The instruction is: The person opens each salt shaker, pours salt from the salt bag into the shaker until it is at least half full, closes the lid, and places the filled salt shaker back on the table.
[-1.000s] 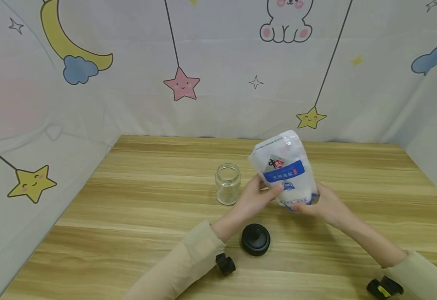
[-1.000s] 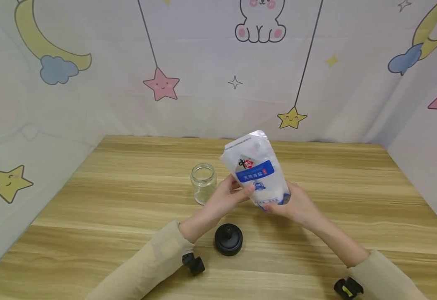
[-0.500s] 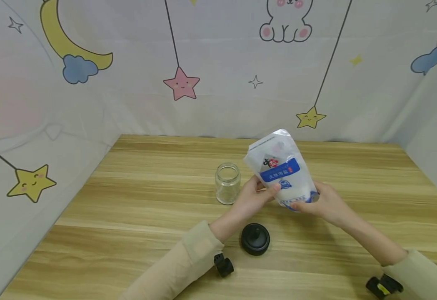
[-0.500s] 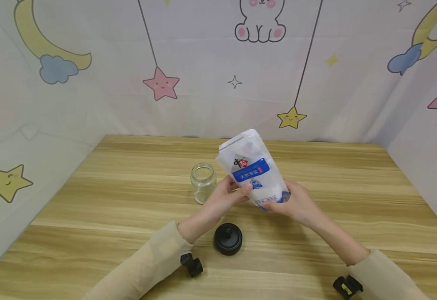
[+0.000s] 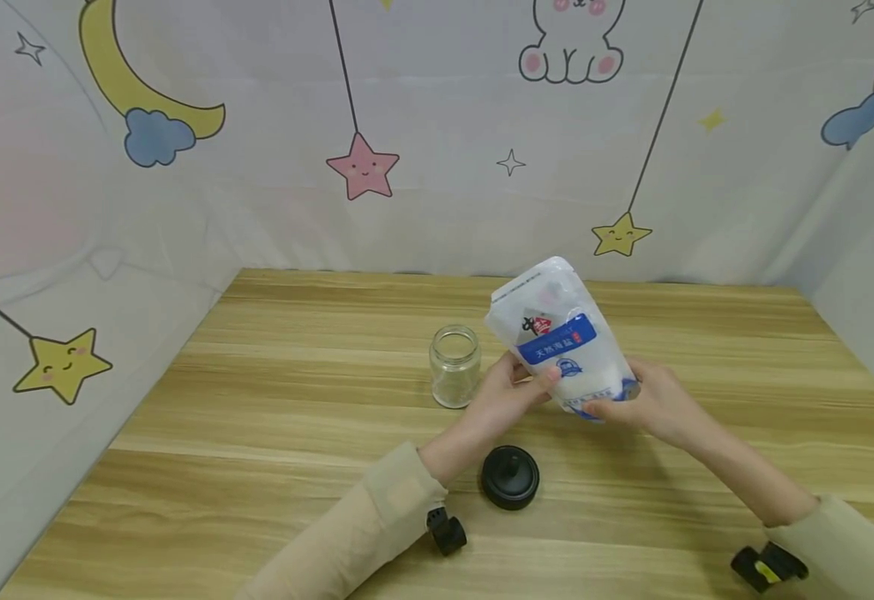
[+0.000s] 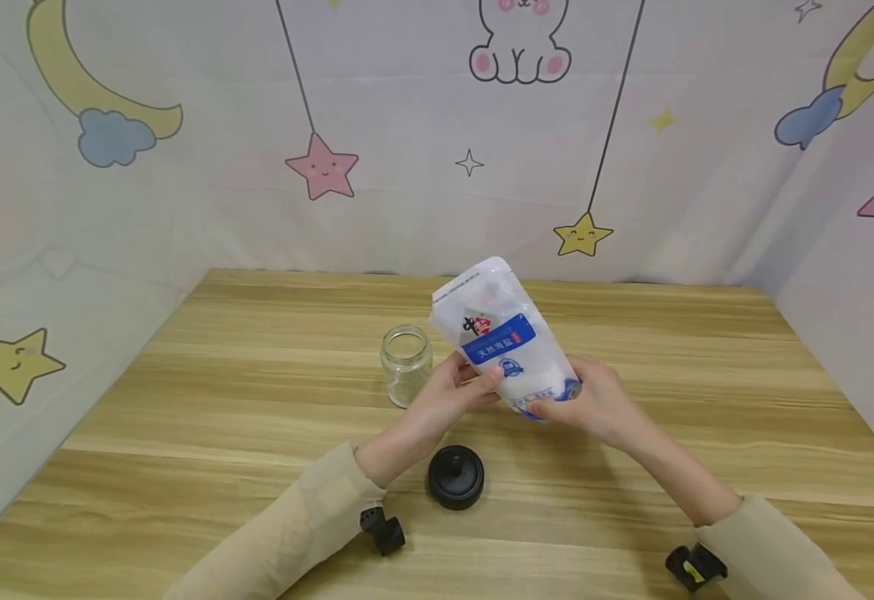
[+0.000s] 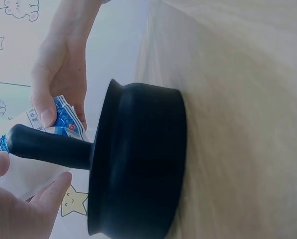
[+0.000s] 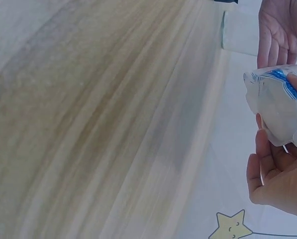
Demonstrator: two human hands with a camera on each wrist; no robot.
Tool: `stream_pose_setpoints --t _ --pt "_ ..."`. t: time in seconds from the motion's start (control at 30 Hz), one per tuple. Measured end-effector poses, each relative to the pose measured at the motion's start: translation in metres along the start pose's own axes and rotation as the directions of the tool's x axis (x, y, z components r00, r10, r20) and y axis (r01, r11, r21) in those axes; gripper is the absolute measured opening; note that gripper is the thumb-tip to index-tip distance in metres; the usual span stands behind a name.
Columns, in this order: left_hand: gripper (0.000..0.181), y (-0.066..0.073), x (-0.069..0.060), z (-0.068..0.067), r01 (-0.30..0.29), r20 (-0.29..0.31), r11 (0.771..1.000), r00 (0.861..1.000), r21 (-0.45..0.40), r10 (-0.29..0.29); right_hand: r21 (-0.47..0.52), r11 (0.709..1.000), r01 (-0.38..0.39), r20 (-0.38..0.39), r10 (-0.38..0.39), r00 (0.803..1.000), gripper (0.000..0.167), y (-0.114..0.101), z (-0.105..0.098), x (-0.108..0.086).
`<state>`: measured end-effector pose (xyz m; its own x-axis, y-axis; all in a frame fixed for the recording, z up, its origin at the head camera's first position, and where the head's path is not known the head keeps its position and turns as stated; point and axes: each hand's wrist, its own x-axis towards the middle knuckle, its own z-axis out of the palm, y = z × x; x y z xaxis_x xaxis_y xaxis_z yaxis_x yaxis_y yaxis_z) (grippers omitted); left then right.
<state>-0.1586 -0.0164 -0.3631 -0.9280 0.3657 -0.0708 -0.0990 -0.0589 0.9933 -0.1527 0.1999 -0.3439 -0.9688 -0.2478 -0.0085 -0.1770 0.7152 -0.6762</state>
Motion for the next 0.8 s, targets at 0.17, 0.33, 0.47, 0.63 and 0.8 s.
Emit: stream_pose_setpoints --t 0.17,0.33,0.47,0.63,0.8 --pt "0.05 -0.0006 0.0001 -0.001 0.009 0.009 1.0 1.0 -0.009 -0.008 0.013 1.0 -0.002 0.008 0.002 1.0 0.057 -0.0014 -0.0013 0.0004" --pt "0.049 -0.0006 -0.0002 -0.0008 0.0 0.025 1.0 1.0 -0.025 0.001 0.008 1.0 0.025 0.009 -0.025 1.0 0.056 -0.0023 -0.0029 0.0006" --pt "0.049 -0.0008 -0.0004 -0.0006 -0.009 0.032 0.999 0.999 -0.046 0.011 0.008 0.999 0.036 0.012 -0.036 0.999 0.056 -0.0035 -0.0039 0.0005" --pt "0.049 -0.0017 -0.0002 -0.0007 -0.009 0.018 0.996 1.0 -0.085 0.011 0.018 1.0 0.007 0.024 -0.007 1.0 0.062 -0.0037 -0.005 0.0011" --pt "0.048 -0.002 0.0005 -0.0008 -0.01 0.004 0.986 1.0 -0.165 0.011 0.034 0.999 -0.01 0.022 0.009 1.0 0.068 -0.0063 -0.0075 0.0014"
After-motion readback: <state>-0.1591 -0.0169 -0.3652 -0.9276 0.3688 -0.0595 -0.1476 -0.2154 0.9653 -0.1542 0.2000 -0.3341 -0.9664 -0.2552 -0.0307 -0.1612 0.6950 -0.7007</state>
